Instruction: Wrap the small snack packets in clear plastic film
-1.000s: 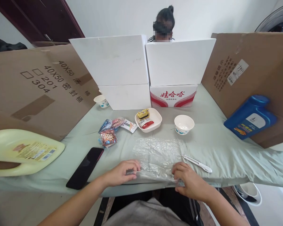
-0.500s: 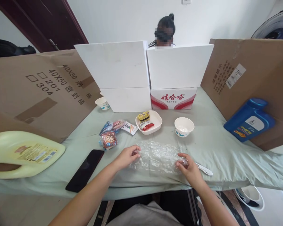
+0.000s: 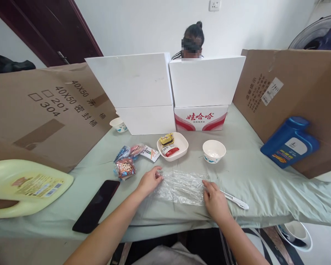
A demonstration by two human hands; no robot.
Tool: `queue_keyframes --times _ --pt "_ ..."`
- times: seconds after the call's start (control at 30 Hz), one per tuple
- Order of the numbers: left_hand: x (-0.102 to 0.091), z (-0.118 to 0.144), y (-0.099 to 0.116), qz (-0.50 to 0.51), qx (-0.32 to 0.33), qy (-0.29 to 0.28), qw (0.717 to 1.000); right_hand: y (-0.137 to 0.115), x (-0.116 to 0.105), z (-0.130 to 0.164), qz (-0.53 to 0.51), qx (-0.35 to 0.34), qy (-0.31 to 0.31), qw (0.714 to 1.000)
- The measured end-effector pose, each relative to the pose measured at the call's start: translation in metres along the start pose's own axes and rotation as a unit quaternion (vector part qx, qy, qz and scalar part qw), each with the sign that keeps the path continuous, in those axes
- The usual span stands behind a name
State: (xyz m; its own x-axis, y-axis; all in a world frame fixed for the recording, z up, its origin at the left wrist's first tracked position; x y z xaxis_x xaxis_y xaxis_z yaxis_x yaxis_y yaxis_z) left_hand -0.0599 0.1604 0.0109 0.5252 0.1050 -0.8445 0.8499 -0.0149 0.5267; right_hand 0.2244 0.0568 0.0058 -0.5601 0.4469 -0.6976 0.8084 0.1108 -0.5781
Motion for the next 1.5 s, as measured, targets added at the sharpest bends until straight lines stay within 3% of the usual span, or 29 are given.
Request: queue_keyframes --times 0.33,0.5,0.57,0.67,0.77,0.83,0.97,1.13,1.23,1.3,1.4,1.5 --pt "0.001 -0.003 -0.007 -0.071 -0.018 -0.018 0.997 -0.009 0.017 -0.005 0.180 -0.015 -0.059 0.982" --pt "-0.012 -0.002 -0.008 -0.121 -0.018 0.009 0.992 -0.011 0.023 -0.005 0.223 -0.030 -0.084 0.971" --pt "-0.024 0.002 0.004 -0.171 0.018 0.069 0.983 -0.011 0.025 -0.004 0.232 -0.036 -0.087 0.968" --pt "-0.022 0.019 0.050 -0.186 0.173 0.131 0.958 -0.011 0.029 -0.003 0.249 -0.046 -0.094 0.963" --pt "0.015 0.052 0.098 -0.098 0.352 0.055 0.929 -0.015 0.031 -0.002 0.259 -0.059 -0.094 0.959" --pt "0.041 0.070 0.113 -0.058 0.415 -0.014 0.908 -0.016 0.029 -0.002 0.255 -0.065 -0.090 0.961" --pt "0.073 0.081 0.109 -0.043 0.424 -0.108 0.898 0.004 0.011 -0.005 0.263 -0.049 -0.067 0.961" --pt "0.075 0.079 0.100 -0.044 0.414 -0.126 0.900 0.045 -0.031 -0.020 0.322 -0.026 0.003 0.946" --pt "0.074 0.080 0.101 -0.042 0.416 -0.126 0.899 0.032 -0.043 -0.028 0.336 -0.049 0.062 0.938" --pt "0.075 0.081 0.103 -0.039 0.419 -0.126 0.899 0.004 -0.028 -0.028 0.290 -0.115 0.060 0.948" --pt "0.076 0.081 0.105 -0.032 0.420 -0.120 0.899 -0.035 0.015 -0.015 0.195 -0.225 -0.019 0.954" --pt "0.071 0.078 0.099 -0.030 0.417 -0.108 0.902 -0.038 0.046 -0.002 0.170 -0.237 -0.084 0.953"
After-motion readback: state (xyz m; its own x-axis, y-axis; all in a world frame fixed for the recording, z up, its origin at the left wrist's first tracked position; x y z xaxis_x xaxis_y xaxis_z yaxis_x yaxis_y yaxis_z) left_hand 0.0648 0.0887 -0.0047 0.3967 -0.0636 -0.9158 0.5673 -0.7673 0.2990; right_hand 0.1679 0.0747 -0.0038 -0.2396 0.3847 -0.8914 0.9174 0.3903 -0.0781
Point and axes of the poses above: each hand's wrist, its own z-axis away from the middle knuckle, its own x-axis out of the palm, y = z × x, the point moved 9 cm from there along -z, towards the middle knuckle, and after that the axes turned 15 degrees about y, right-handed, at the moved point
